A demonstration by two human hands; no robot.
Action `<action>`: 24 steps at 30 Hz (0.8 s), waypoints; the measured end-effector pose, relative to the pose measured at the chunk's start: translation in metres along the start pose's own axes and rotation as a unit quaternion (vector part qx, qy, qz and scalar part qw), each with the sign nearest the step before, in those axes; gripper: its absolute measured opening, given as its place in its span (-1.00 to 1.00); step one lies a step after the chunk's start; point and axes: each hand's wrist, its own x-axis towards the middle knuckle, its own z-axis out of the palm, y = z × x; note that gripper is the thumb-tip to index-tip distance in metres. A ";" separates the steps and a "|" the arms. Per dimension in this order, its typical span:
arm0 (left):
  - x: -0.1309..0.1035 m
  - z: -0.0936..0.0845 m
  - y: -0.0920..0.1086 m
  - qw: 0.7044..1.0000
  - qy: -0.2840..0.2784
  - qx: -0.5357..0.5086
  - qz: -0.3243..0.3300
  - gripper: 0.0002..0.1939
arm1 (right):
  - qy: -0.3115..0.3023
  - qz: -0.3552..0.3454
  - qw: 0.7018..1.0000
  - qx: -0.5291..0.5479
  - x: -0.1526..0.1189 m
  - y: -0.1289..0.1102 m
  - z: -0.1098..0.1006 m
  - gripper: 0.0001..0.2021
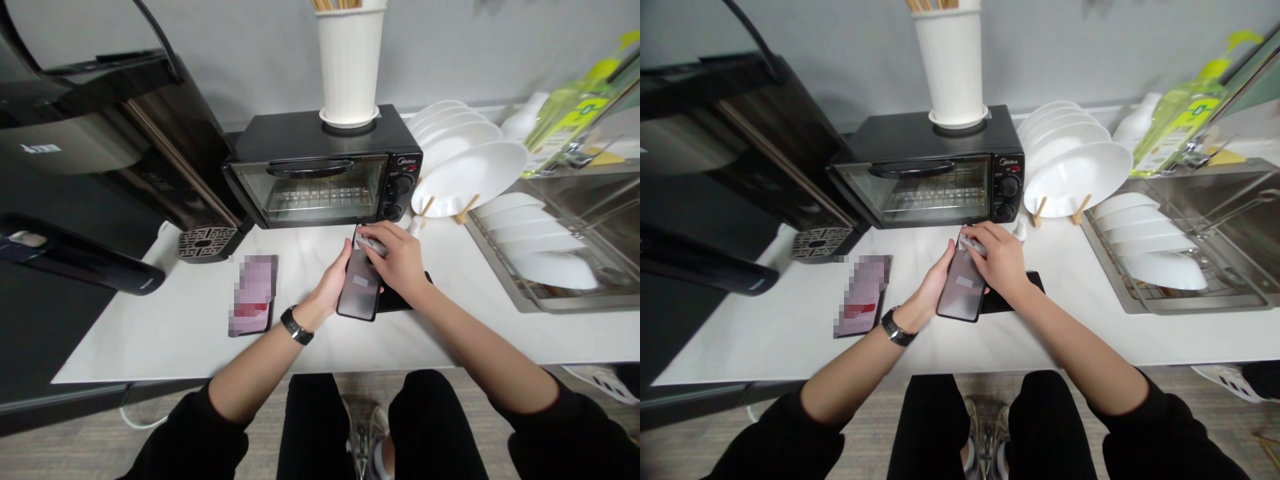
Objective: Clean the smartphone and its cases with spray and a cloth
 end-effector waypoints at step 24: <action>0.003 -0.003 -0.006 0.991 -0.030 -0.120 0.049 -0.33 | -0.253 -0.189 0.949 -0.024 -0.028 -0.030 -0.020 -0.83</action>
